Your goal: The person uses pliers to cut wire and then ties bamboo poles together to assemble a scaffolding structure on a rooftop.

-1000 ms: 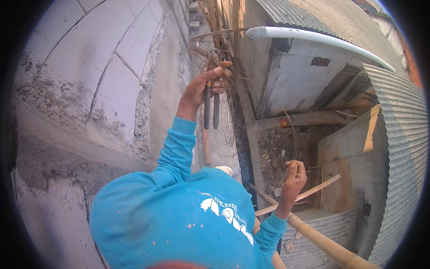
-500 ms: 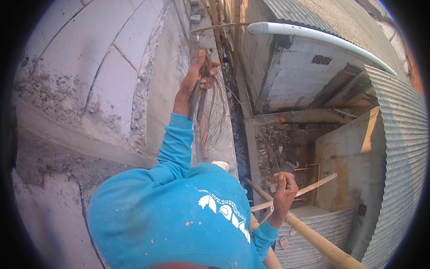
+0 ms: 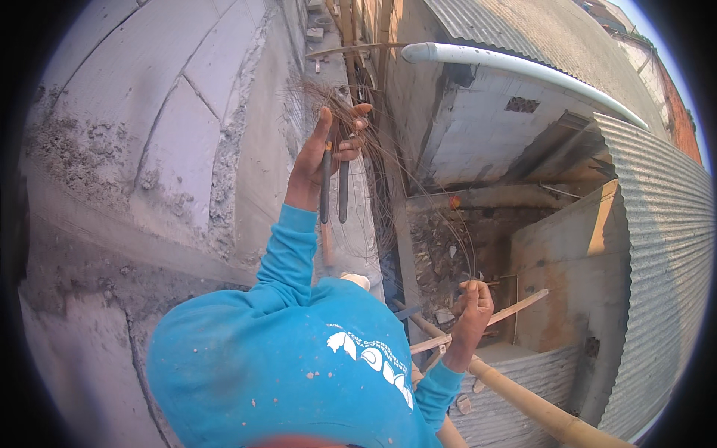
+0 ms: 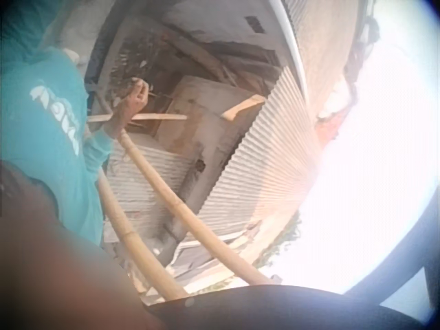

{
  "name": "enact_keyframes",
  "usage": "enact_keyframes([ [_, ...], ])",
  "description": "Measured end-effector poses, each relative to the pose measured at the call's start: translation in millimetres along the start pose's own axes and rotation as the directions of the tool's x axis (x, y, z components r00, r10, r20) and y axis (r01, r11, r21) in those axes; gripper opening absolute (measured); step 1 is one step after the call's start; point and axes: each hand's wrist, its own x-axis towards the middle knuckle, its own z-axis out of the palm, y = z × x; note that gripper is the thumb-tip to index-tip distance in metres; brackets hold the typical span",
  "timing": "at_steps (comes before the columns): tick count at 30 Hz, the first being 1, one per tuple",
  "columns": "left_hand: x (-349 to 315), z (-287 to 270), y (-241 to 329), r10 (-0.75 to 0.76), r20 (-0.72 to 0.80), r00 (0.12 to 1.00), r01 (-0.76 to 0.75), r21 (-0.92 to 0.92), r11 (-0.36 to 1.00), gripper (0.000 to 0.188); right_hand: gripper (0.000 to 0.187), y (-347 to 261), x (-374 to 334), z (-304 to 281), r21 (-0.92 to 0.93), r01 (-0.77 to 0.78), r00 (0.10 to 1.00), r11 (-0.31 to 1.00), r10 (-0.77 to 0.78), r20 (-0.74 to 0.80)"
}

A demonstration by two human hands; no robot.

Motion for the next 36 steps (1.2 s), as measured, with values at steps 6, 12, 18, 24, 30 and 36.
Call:
enact_keyframes([
  [6,-1,-8,6,0.053,-0.052,0.997,-0.059,-0.121,0.991,0.060,0.023,11,9,-4,-0.153,0.166,0.986,0.974,-0.167,0.009],
  [12,-3,6,14,0.048,-0.210,0.976,-0.078,-0.137,0.987,0.043,0.024,25,25,-8,-0.291,0.173,0.985,0.941,-0.162,0.062],
  [18,-15,27,15,-0.039,-0.226,0.973,0.083,0.188,0.979,0.052,0.024,6,45,-14,-0.353,0.287,0.938,0.890,-0.336,-0.083],
  [24,-23,21,15,-0.023,-0.333,0.943,0.083,0.166,0.983,0.072,0.022,15,34,7,-0.330,0.280,0.955,0.902,-0.225,0.193],
  [30,-28,-5,36,0.029,-0.398,0.917,0.022,0.124,0.992,0.075,0.025,22,19,12,-0.315,0.226,0.965,0.922,-0.166,0.204],
  [36,-35,-8,42,0.106,-0.362,0.926,-0.022,0.229,0.973,0.069,0.025,26,16,1,-0.325,0.311,0.945,0.893,-0.255,0.205],
])
